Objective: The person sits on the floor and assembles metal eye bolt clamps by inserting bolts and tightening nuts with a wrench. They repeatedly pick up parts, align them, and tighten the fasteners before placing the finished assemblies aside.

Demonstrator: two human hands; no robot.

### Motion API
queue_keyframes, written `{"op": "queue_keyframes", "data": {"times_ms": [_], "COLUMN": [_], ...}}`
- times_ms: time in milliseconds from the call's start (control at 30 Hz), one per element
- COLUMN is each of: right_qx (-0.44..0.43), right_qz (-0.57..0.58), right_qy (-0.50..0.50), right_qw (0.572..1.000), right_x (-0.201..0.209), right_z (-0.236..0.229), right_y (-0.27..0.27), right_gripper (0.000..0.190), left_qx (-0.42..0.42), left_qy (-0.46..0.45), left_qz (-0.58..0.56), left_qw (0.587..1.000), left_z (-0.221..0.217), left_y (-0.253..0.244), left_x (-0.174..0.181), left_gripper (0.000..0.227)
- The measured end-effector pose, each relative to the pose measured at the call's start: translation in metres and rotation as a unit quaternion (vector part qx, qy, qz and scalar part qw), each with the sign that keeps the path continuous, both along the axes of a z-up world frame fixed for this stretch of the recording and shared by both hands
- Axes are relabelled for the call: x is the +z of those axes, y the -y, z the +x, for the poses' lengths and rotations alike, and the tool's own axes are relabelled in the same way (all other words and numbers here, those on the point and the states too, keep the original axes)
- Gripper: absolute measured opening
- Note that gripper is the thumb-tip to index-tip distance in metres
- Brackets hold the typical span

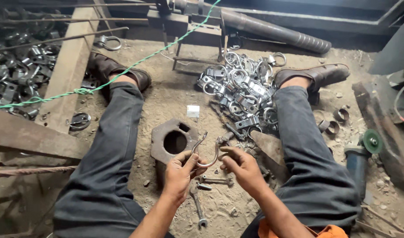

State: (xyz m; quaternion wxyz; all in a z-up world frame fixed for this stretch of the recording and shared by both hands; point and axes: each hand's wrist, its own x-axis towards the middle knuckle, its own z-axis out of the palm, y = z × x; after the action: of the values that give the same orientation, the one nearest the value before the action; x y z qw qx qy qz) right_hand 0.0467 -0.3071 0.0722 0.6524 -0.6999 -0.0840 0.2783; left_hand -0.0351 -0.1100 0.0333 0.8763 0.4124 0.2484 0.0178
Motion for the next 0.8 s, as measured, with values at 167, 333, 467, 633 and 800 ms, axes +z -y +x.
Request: {"op": "queue_keyframes", "data": {"times_ms": [167, 333, 467, 633, 800], "right_qx": [-0.002, -0.008, 0.0, 0.072, -0.087], "right_qz": [-0.039, -0.024, -0.025, -0.074, -0.233], "right_qy": [0.051, 0.013, 0.002, 0.006, 0.097], "right_qw": [0.998, 1.0, 1.0, 0.995, 0.964], "right_x": [-0.015, -0.021, -0.018, -0.011, -0.028], "right_z": [0.007, 0.012, 0.012, 0.023, 0.05], "right_y": [-0.006, -0.004, -0.007, -0.002, 0.021], "right_gripper": [0.028, 0.026, 0.027, 0.018, 0.02], "left_qx": [-0.025, -0.043, -0.076, -0.091, -0.039], "left_qy": [-0.024, -0.038, -0.041, -0.017, 0.002], "left_qz": [0.012, 0.005, 0.077, 0.186, 0.212], "left_qw": [0.999, 0.998, 0.993, 0.978, 0.977], "left_z": [0.004, 0.009, 0.012, 0.012, 0.012], "left_y": [0.006, 0.006, 0.004, 0.003, 0.002], "left_x": [0.002, 0.004, 0.004, -0.001, -0.016], "left_gripper": [0.018, 0.022, 0.027, 0.022, 0.017]}}
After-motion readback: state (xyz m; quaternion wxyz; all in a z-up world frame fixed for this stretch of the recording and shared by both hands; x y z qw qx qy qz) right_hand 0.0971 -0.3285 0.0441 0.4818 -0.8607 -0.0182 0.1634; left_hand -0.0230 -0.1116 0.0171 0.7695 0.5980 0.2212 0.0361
